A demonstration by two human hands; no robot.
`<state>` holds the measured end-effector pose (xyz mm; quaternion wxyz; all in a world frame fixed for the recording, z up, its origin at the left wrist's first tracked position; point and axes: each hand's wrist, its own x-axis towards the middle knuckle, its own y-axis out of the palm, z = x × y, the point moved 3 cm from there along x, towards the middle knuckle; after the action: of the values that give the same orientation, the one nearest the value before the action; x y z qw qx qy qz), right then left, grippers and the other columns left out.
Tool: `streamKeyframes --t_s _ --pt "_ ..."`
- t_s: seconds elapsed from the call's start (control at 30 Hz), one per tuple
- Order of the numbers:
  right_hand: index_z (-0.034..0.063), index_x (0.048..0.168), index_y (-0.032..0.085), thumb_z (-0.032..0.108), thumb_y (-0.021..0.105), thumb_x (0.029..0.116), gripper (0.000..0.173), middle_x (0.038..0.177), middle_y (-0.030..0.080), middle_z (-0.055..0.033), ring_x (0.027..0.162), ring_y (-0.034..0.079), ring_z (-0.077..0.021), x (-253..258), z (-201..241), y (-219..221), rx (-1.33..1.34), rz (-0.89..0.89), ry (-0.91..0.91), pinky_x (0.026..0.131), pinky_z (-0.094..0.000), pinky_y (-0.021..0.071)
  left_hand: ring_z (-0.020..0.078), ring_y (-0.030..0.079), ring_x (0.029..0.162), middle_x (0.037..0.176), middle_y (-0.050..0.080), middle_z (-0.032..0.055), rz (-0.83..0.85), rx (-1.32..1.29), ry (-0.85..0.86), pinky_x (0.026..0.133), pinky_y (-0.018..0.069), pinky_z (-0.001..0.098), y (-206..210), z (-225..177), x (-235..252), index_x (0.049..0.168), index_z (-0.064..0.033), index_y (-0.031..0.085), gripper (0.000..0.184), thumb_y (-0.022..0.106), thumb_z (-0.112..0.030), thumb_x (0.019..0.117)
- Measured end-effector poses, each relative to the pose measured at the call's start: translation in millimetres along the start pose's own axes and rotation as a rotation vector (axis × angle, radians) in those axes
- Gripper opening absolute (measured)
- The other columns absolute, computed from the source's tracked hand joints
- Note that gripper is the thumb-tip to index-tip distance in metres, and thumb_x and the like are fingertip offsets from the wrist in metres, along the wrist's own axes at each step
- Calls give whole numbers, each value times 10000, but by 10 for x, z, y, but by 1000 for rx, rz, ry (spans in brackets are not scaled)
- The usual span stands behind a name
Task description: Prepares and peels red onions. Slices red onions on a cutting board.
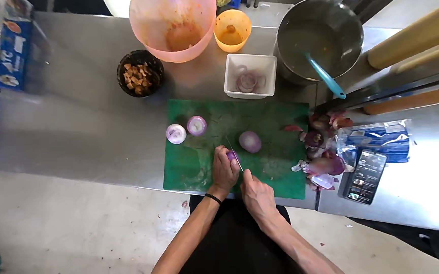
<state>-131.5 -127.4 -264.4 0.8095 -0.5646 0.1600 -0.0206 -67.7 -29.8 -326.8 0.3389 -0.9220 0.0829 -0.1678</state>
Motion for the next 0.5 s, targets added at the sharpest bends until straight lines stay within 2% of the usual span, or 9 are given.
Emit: streamKeyframes --t_s 0.1,0.2,0.33,0.43,0.5 --pt "50 1042 643 147 608 1004 110 724 653 -129 618 687 -330 109 38 5 36 72 37 518 -467 551 294 573 1212 1299 513 243 9 -30 -16 983 526 365 -27 5 -39 1246 58 490 489 329 -359 1048" --pt "58 1046 641 165 591 1017 122 733 656 -122 627 689 -323 106 34 19 27 95 50 528 -464 552 283 575 1198 1264 525 230 0 -38 -8 978 526 358 -6 21 -57 1230 50 492 476 334 -356 1039" --pt "42 1042 634 142 588 1014 114 733 657 -135 629 693 -331 161 49 60 21 104 44 530 -470 556 275 580 1187 1259 530 225 4 -54 -10 975 525 354 -23 19 -24 1218 54 493 477 317 -351 1039" --pt "44 1105 622 142 567 1027 137 791 679 -147 688 708 -347 183 83 3 -3 175 75 583 -479 569 277 584 1172 1256 527 220 4 -72 -34 964 531 364 -41 -6 -13 1217 46 494 473 307 -354 1047" --pt "41 1089 632 141 588 1011 135 764 666 -144 649 699 -340 43 87 -23 -25 136 70 548 -468 563 270 592 1142 1235 531 210 2 -65 -46 940 540 364 -42 2 -32 1214 35 492 473 297 -364 1052"
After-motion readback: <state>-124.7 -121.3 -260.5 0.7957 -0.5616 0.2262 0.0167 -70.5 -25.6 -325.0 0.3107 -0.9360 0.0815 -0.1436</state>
